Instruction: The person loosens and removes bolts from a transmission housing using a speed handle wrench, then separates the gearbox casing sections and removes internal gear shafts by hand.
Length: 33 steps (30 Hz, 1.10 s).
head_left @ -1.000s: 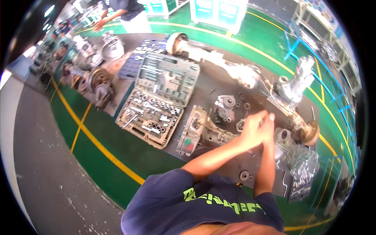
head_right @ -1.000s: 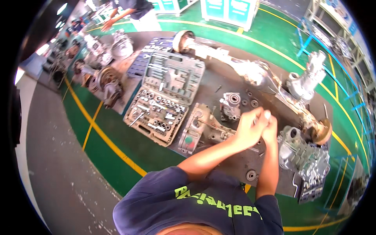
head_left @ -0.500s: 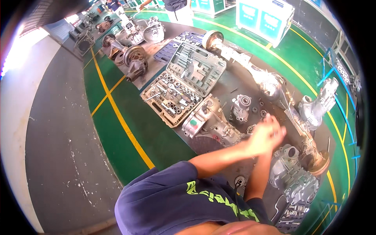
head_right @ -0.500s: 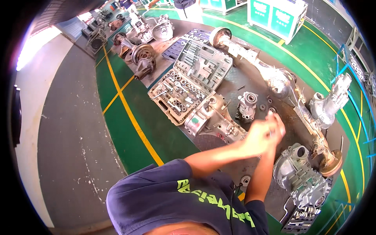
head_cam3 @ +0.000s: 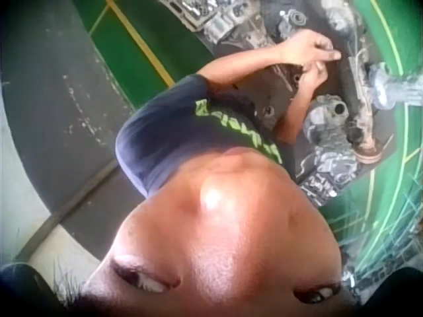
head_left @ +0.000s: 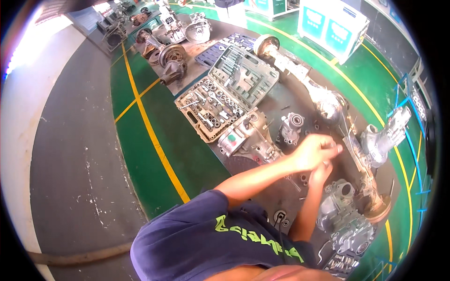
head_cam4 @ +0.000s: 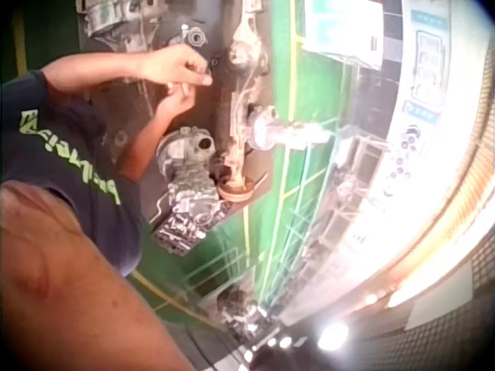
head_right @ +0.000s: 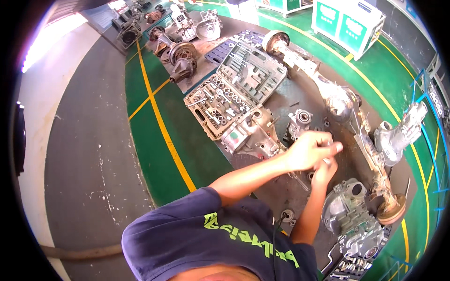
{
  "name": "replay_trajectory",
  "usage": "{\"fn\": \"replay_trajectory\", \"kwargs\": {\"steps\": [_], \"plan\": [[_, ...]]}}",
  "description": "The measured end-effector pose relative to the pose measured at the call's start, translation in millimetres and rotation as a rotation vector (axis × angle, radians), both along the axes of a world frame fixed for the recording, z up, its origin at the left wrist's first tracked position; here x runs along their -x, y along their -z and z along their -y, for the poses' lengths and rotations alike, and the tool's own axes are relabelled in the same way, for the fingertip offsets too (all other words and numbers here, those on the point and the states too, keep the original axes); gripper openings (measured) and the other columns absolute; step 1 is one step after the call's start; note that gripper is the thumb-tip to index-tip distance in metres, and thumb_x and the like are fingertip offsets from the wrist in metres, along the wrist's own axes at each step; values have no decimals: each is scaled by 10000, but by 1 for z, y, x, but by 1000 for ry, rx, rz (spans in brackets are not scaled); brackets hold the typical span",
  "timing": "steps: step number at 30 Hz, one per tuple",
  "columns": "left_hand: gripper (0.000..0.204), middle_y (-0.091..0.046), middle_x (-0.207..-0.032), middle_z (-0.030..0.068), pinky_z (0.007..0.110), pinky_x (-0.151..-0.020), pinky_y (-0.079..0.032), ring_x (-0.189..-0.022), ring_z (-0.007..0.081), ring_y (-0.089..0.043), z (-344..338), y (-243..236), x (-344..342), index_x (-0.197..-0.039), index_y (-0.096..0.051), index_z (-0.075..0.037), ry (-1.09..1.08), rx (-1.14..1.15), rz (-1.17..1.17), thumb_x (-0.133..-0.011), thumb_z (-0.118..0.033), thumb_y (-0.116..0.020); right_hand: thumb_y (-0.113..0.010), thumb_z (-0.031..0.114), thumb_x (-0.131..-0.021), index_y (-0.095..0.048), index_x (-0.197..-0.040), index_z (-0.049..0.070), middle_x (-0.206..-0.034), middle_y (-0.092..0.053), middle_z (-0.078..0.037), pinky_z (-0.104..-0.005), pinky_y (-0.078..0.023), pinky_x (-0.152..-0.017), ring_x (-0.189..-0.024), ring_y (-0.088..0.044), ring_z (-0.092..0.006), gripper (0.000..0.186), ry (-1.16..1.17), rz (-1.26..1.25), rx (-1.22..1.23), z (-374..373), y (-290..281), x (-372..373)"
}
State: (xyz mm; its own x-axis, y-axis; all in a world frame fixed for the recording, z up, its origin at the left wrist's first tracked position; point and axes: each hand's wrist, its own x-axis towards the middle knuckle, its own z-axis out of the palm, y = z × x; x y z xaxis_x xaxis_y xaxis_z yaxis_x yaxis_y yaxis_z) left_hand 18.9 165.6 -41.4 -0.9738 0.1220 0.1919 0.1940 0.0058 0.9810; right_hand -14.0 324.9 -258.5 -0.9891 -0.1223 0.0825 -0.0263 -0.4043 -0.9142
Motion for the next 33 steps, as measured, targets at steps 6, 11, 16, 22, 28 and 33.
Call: {"fn": "replay_trajectory", "kwargs": {"steps": [6,11,16,22,28,33], "plan": [[373,-415,-584,39,305,-516,-358,-602,75,-378,-40,0,-11,-687,-509,-9,-400,-41,-139,-967,-213,-647,-681,155,-916,-693,-910,21,-808,-648,-10,-288,-449,-651,-702,-550,-109,134,-218,-230,-731,114,-53,-77],[339,-482,-588,57,328,-484,-352,-528,118,-450,-44,-5,-36,-696,-515,-15,-200,21,-277,-926,-182,-700,-609,210,-990,-623,-878,22,-691,-589,-7,-232,-380,-565,-610,-482,-61,220,-140,-26,-13,112,-102,-59],[378,-400,-569,51,344,-490,-320,-493,177,-388,-46,-9,-51,-658,-405,-33,-194,-11,-388,-922,-105,-666,-440,372,-1056,-559,-689,47,-631,-548,-32,-252,-316,-516,-537,-417,-80,504,-273,-81,9,122,-104,-46],[369,-453,-575,63,299,-553,-377,-525,171,-468,-18,-6,-40,-644,-434,-20,-250,290,-664,-955,-122,-603,-433,279,-1038,-545,-997,-25,-975,-552,-96,-318,-445,-924,-903,-520,-186,327,445,-141,-19,133,-148,-37],[417,-441,-568,-74,260,-456,-314,-542,13,-379,10,-3,-3,-649,-475,-69,-96,-211,-102,-1028,-236,-528,-610,61,-900,-592,-774,-6,-672,-553,24,-252,-396,-581,-648,-496,-69,144,383,-265,-504,57,-100,-20],[441,-363,-564,-83,260,-460,-284,-544,19,-320,-4,-3,13,-633,-425,-77,-114,-129,-140,-1034,-247,-496,-574,108,-966,-572,-756,5,-634,-529,28,-238,-334,-524,-583,-461,-44,234,251,-74,-245,58,-80,-82]]}}
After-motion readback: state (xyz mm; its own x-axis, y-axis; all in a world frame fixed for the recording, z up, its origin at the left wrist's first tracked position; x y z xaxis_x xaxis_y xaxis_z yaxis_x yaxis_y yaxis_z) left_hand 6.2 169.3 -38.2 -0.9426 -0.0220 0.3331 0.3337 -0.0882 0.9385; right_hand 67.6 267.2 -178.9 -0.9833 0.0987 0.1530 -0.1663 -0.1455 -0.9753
